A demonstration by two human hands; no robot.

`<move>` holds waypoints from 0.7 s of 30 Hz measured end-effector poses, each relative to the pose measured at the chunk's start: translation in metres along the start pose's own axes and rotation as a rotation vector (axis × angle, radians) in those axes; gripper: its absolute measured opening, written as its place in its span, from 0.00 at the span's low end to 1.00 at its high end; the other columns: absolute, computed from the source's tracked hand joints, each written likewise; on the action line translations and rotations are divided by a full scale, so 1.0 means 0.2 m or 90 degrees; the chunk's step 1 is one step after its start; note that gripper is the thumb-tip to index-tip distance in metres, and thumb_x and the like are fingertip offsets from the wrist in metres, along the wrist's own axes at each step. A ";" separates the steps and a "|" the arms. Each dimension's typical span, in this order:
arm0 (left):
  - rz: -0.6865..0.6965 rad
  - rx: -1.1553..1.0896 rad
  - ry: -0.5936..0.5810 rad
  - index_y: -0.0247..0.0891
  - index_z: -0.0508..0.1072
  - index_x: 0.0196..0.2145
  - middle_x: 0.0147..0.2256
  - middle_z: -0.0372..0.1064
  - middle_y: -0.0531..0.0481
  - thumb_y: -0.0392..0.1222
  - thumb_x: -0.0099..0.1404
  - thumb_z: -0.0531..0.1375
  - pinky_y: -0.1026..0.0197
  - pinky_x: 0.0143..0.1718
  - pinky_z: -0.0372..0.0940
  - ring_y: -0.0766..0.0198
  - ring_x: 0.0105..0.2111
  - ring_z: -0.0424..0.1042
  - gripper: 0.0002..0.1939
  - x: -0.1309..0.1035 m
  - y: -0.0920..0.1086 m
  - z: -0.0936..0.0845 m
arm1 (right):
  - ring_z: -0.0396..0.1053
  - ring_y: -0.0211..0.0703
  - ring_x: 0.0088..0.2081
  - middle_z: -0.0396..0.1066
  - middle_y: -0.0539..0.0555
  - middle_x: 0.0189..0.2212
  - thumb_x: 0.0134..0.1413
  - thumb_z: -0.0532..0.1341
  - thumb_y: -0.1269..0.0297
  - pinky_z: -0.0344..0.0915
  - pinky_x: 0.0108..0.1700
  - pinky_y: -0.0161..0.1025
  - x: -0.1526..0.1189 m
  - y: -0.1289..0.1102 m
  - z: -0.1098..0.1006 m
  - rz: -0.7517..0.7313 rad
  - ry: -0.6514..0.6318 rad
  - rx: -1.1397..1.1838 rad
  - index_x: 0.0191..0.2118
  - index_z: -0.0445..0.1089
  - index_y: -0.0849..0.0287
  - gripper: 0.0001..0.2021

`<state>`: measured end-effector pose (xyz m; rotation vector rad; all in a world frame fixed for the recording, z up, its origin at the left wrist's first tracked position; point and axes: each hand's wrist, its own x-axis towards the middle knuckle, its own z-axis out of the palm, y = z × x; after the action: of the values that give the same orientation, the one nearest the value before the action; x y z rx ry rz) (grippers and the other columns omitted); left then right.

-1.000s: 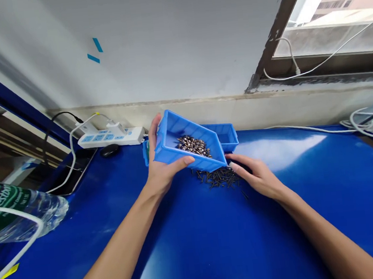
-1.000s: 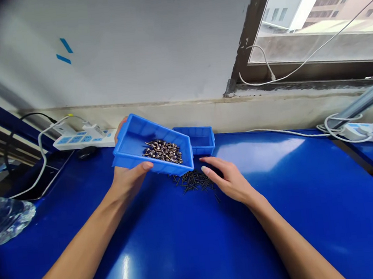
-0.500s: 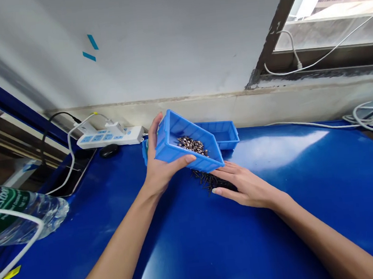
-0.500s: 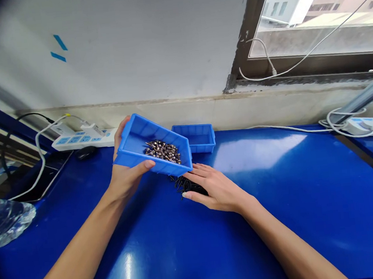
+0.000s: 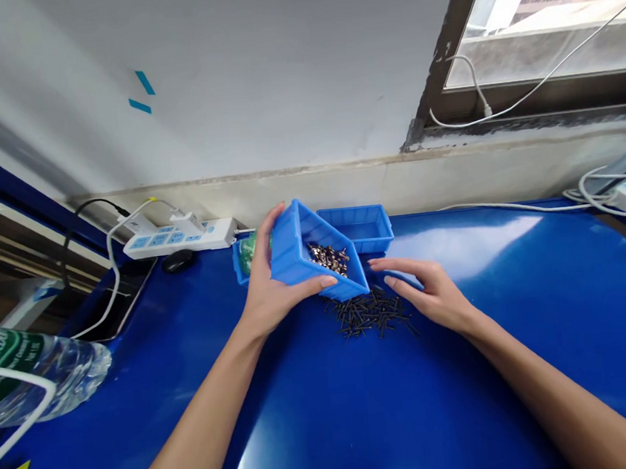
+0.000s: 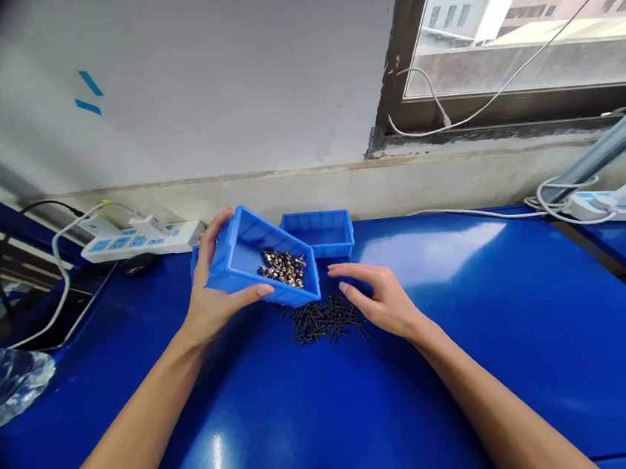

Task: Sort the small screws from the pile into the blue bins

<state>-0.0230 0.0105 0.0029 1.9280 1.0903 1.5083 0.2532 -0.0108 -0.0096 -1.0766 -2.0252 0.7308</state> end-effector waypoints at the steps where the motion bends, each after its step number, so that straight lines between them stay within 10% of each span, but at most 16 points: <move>1: -0.004 0.002 -0.004 0.54 0.57 0.68 0.68 0.56 0.44 0.67 0.48 0.74 0.37 0.64 0.64 0.37 0.67 0.59 0.55 0.00 0.01 0.01 | 0.74 0.56 0.58 0.77 0.55 0.55 0.65 0.57 0.63 0.70 0.61 0.63 0.00 0.01 0.00 0.011 0.007 -0.015 0.54 0.77 0.51 0.17; 13: -0.060 0.074 -0.114 0.50 0.56 0.70 0.62 0.67 0.41 0.55 0.49 0.77 0.41 0.53 0.73 0.40 0.54 0.73 0.56 0.08 0.20 0.12 | 0.61 0.59 0.68 0.65 0.64 0.65 0.60 0.52 0.70 0.63 0.67 0.64 -0.01 0.02 0.07 -0.040 -0.114 -0.167 0.67 0.65 0.64 0.29; 21: -0.012 0.152 -0.189 0.46 0.58 0.69 0.63 0.67 0.42 0.48 0.51 0.75 0.44 0.59 0.67 0.44 0.57 0.72 0.52 0.15 0.26 0.22 | 0.76 0.54 0.44 0.77 0.62 0.39 0.60 0.51 0.73 0.75 0.46 0.50 0.00 -0.02 0.06 -0.075 -0.108 -0.206 0.43 0.74 0.61 0.14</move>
<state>0.0376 0.0097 0.0464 2.2074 1.1898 1.0748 0.2411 -0.0146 -0.0143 -1.0895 -2.3896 0.4558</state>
